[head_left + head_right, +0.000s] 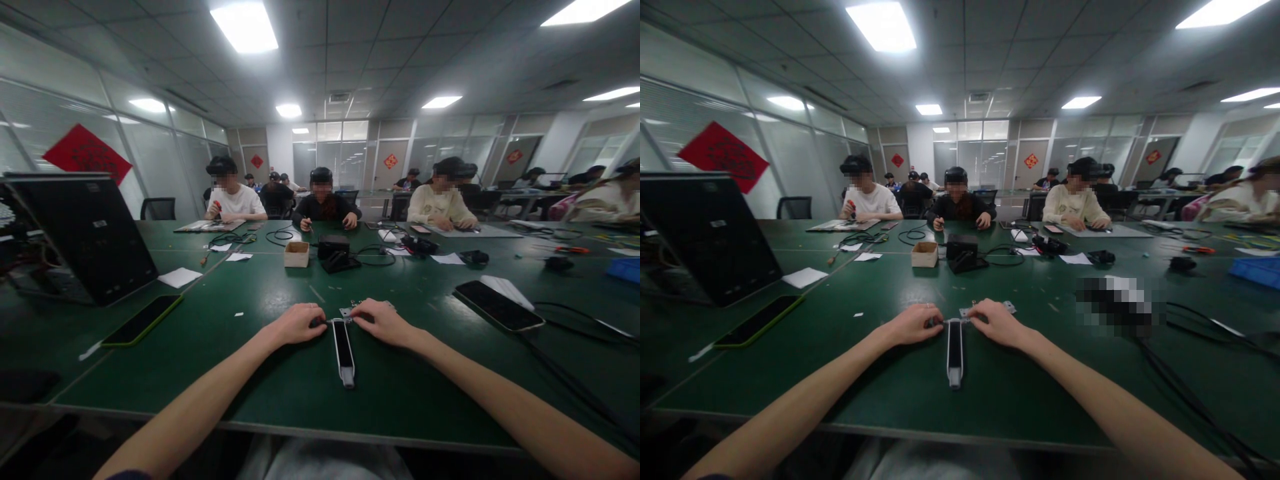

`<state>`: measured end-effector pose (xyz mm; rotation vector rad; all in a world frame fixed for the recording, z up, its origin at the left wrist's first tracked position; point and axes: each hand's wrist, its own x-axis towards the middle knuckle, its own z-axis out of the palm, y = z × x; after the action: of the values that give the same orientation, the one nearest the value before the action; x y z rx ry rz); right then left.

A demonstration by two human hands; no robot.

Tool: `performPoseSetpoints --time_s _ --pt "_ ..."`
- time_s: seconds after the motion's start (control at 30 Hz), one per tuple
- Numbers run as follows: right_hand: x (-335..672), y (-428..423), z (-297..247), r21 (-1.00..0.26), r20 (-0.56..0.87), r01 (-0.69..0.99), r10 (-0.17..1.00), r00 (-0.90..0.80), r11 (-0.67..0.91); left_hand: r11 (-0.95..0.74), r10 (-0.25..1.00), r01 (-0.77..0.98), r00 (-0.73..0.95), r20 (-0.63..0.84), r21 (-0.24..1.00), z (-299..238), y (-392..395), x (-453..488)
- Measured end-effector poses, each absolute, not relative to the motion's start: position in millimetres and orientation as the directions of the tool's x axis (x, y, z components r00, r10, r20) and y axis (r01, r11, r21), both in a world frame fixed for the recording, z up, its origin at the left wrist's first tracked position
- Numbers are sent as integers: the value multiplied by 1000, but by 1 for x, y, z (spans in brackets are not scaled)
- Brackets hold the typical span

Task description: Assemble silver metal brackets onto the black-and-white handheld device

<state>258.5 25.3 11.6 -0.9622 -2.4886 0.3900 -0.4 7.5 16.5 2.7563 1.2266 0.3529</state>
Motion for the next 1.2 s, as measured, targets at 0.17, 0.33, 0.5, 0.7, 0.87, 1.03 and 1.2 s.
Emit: performPoseSetpoints --time_s 0.17,0.33,0.5,0.7,0.87,1.03,1.2 --pt "258 25 11 -448 244 557 695 -676 699 -687 725 712 661 191 145 11 10 -1" --pt "258 26 12 -488 206 554 706 -677 674 -692 720 709 663 205 138 8 12 -2" --pt "254 24 8 -503 220 538 702 -678 677 -685 725 721 661 193 104 9 9 -1" --pt "252 28 -2 -513 251 513 692 -677 688 -687 722 721 665 189 90 9 9 0" --pt "255 31 -3 -473 289 492 656 -698 731 -690 721 715 663 200 115 9 10 0" --pt "257 33 -2 -435 299 499 643 -705 749 -694 718 705 661 216 148 7 11 0" --pt "253 34 -6 -406 344 491 627 -699 771 -699 713 696 661 233 163 5 13 0"
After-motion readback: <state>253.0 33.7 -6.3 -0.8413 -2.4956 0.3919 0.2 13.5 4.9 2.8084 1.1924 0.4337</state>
